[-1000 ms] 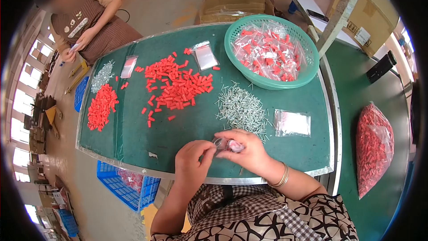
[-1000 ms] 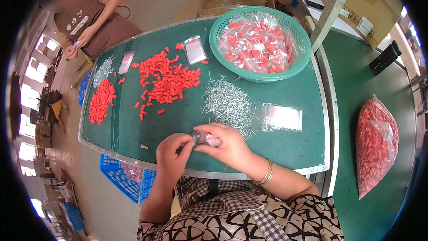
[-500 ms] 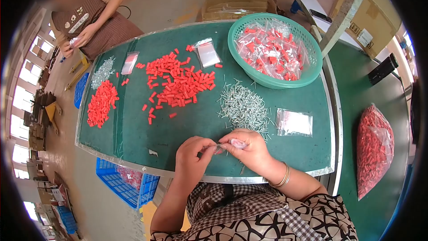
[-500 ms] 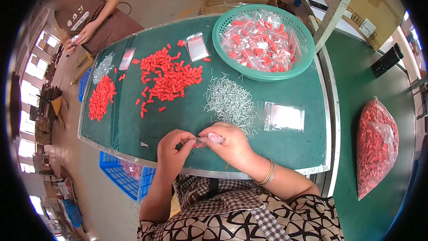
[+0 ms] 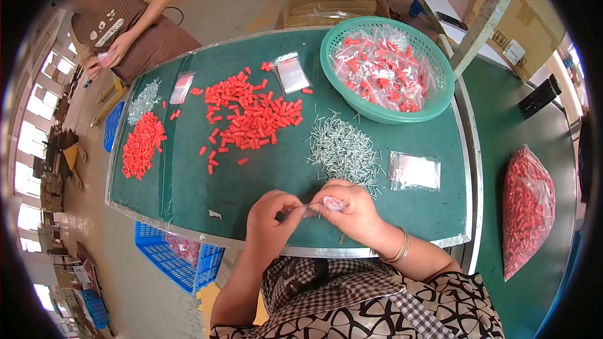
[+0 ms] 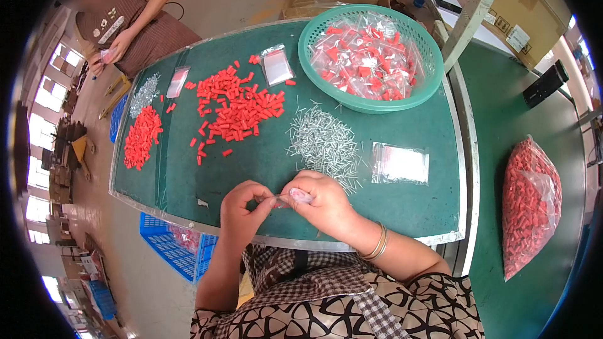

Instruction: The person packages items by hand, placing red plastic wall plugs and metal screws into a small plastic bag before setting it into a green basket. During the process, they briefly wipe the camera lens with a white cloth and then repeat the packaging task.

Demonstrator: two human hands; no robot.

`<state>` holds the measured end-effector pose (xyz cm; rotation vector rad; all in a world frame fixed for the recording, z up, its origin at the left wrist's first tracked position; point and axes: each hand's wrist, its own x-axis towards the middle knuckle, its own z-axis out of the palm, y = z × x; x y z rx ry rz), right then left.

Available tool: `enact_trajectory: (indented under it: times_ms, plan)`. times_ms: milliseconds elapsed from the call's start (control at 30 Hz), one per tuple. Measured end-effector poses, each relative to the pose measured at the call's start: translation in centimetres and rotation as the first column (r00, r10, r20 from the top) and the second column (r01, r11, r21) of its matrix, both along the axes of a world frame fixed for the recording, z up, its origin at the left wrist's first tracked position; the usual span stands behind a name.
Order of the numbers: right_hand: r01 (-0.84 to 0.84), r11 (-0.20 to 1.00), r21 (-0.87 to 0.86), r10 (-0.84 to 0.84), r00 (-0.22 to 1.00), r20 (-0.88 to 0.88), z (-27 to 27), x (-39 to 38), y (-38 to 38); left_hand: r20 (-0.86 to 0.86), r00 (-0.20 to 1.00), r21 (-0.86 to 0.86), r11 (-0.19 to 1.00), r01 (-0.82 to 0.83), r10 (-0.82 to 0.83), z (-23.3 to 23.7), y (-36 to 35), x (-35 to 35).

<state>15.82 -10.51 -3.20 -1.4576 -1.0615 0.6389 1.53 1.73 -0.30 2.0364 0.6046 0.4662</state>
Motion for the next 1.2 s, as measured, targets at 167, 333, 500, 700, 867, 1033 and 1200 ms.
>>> enact_trajectory:
  times_ms: [167, 333, 500, 700, 867, 1033, 1200]
  plan:
    - [-0.008, 1.000, -0.028, 0.007, 1.000, -0.009, 0.3, 0.2, -0.1, 0.018, 0.999, -0.022, 0.999, -0.028, 0.029, 0.0, 0.7, -0.9]
    - [0.000, 1.000, 0.019, -0.001, 1.000, 0.007, -0.1, 0.4, 0.1, 0.038, 0.998, -0.127, 0.991, -0.037, 0.043, -0.2, 1.0, -1.2]
    - [0.002, 1.000, 0.000, -0.002, 1.000, -0.009, 0.2, 0.1, 0.2, 0.010, 0.998, -0.173, 0.983, -0.054, 0.057, -0.2, 1.1, -1.3]
    - [0.006, 0.999, 0.032, -0.005, 0.999, -0.044, -0.5, -0.4, 0.5, 0.040, 0.999, -0.031, 1.000, -0.002, 0.003, 0.0, 0.4, -0.6]
    - [-0.019, 1.000, 0.001, 0.019, 0.994, -0.111, -0.5, -0.5, 0.4, 0.050, 0.999, -0.005, 1.000, 0.008, -0.008, 0.3, 0.0, -0.1]
    - [-0.057, 0.997, -0.049, 0.048, 0.984, -0.172, -0.1, 0.0, 0.2, 0.048, 0.999, -0.009, 1.000, -0.002, 0.003, 0.3, -0.1, -0.2]
    - [-0.048, 0.994, -0.101, 0.026, 0.978, -0.207, -0.1, 0.8, -0.1, 0.067, 0.997, -0.027, 0.999, -0.036, 0.037, -0.1, 0.8, -0.9]
